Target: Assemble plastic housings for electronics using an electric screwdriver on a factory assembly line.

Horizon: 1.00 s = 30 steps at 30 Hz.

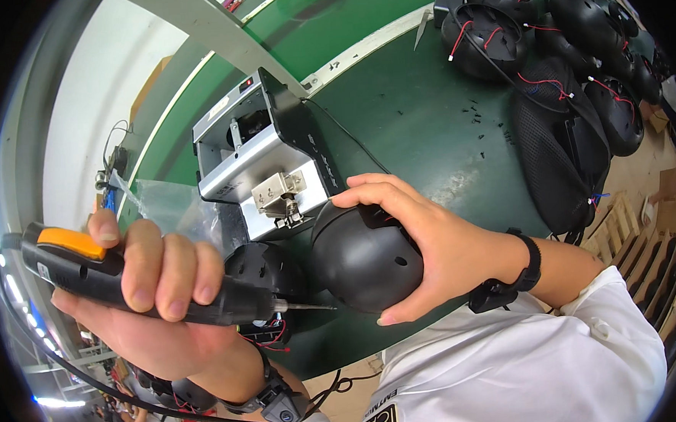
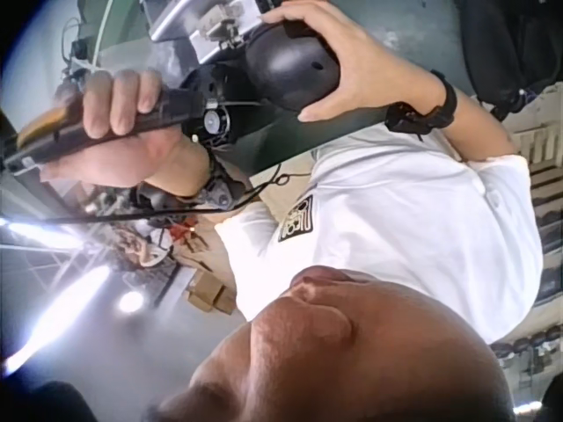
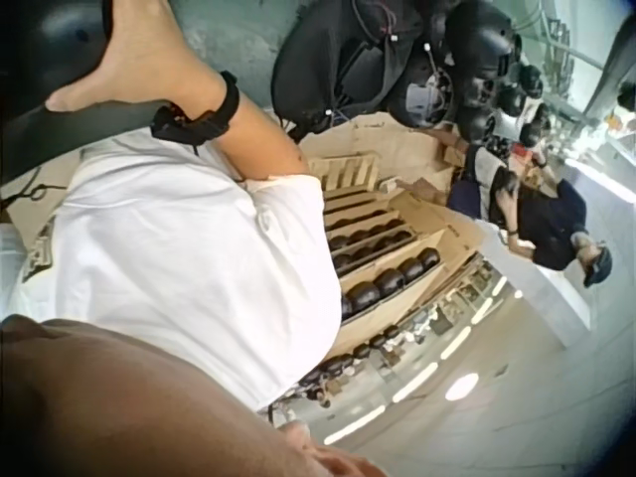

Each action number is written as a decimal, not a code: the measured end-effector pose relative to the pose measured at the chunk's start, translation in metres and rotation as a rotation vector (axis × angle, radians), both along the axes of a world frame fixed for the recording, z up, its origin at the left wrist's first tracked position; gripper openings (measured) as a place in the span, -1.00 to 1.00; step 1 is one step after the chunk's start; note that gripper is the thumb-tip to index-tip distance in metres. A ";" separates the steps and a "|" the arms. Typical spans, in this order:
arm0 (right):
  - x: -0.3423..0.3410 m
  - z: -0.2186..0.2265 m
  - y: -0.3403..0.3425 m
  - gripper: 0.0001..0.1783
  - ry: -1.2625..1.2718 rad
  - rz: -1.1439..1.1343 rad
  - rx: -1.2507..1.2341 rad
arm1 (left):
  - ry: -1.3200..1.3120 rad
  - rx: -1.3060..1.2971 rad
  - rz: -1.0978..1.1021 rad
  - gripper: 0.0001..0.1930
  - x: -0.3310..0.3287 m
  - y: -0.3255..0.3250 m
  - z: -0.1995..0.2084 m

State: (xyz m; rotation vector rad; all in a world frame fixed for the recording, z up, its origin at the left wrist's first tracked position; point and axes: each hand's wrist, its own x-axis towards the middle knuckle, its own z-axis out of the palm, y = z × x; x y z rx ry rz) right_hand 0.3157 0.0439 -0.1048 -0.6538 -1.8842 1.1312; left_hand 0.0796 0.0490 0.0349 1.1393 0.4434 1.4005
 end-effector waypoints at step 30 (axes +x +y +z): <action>0.036 0.084 0.045 0.15 -0.437 0.401 0.152 | -0.353 0.383 -0.129 -0.68 -0.015 -0.055 -0.023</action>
